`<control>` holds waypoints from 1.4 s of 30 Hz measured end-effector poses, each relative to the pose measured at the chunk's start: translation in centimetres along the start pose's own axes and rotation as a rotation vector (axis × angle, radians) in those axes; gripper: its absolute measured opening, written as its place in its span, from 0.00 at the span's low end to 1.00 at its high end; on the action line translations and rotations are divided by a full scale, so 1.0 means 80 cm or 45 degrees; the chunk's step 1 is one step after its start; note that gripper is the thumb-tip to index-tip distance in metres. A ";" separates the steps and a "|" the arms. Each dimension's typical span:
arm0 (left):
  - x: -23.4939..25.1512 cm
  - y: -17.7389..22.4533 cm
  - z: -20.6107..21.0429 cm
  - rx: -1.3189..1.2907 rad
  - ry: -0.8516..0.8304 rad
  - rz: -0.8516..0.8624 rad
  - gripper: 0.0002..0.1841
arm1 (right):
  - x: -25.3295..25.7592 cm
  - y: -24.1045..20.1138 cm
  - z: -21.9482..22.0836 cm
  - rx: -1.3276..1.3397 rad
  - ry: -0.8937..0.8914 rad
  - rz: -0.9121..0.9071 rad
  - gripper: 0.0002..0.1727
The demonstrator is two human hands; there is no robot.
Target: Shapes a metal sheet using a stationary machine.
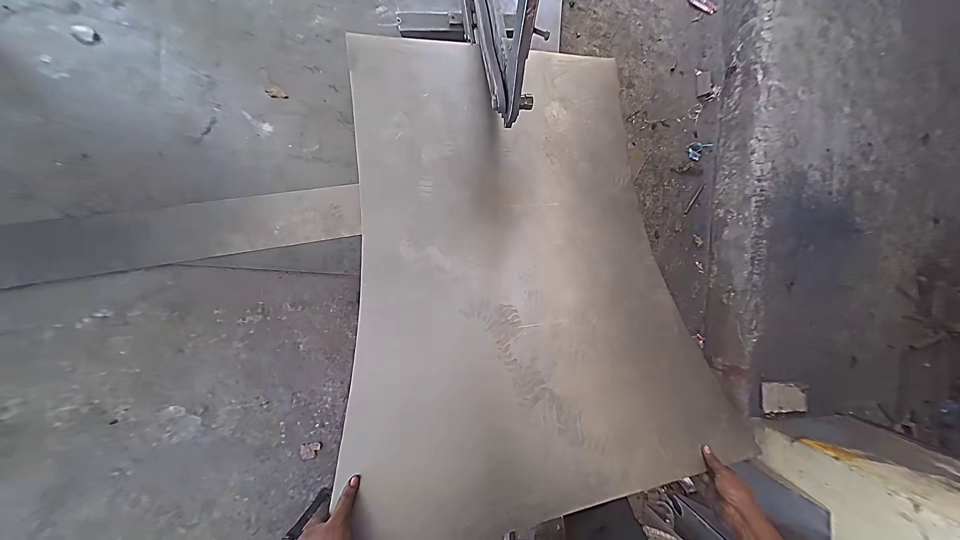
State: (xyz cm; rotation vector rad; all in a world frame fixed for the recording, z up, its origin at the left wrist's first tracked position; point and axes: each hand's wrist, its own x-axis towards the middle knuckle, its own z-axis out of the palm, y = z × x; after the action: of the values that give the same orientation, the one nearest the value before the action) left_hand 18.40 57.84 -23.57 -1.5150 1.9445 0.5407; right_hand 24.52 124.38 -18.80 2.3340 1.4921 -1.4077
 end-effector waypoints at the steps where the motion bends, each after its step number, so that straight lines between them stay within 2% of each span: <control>1: 0.000 -0.001 0.007 -0.020 0.011 0.001 0.41 | 0.011 0.003 0.006 0.029 -0.010 0.031 0.19; 7: 0.030 -0.010 0.049 -0.086 -0.056 0.018 0.39 | 0.053 0.021 0.058 0.038 0.063 0.183 0.23; 14: 0.082 -0.013 0.097 0.071 -0.229 -0.023 0.43 | 0.065 0.063 0.104 0.288 0.059 0.223 0.38; 18: 0.104 -0.011 0.105 0.117 -0.269 -0.035 0.44 | 0.019 0.109 0.127 0.386 0.068 0.266 0.42; 22: 0.122 0.002 0.102 0.122 -0.319 -0.006 0.44 | -0.041 0.172 0.190 0.459 0.019 0.295 0.40; 24: 0.114 -0.007 0.090 0.167 -0.370 0.002 0.44 | -0.070 0.206 0.208 0.412 0.008 0.337 0.40; 26: 0.116 0.005 0.084 0.200 -0.400 0.047 0.43 | -0.075 0.224 0.243 0.378 -0.036 0.367 0.40; 29: 0.116 0.003 0.084 0.195 -0.450 0.061 0.42 | -0.067 0.241 0.256 0.299 -0.031 0.396 0.41; 34: 0.120 0.003 0.118 0.146 -0.472 0.086 0.40 | -0.023 0.245 0.275 0.275 -0.036 0.404 0.45; 36: 0.116 -0.005 0.132 0.079 -0.505 0.092 0.38 | -0.009 0.258 0.264 0.287 -0.034 0.412 0.46; 38: 0.129 -0.004 0.155 -0.014 -0.555 0.129 0.36 | 0.009 0.254 0.265 0.334 -0.074 0.390 0.45; 40: 0.144 0.007 0.188 -0.050 -0.594 0.063 0.38 | 0.032 0.248 0.273 0.384 -0.124 0.343 0.45; 42: 0.172 -0.003 0.214 -0.082 -0.579 -0.028 0.41 | 0.047 0.270 0.287 0.391 -0.104 0.355 0.44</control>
State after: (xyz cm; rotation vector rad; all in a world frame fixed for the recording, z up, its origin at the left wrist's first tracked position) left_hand 20.06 59.02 -45.43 -1.3096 1.5696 0.8612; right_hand 25.70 104.80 -43.78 2.4907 0.9386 -1.7265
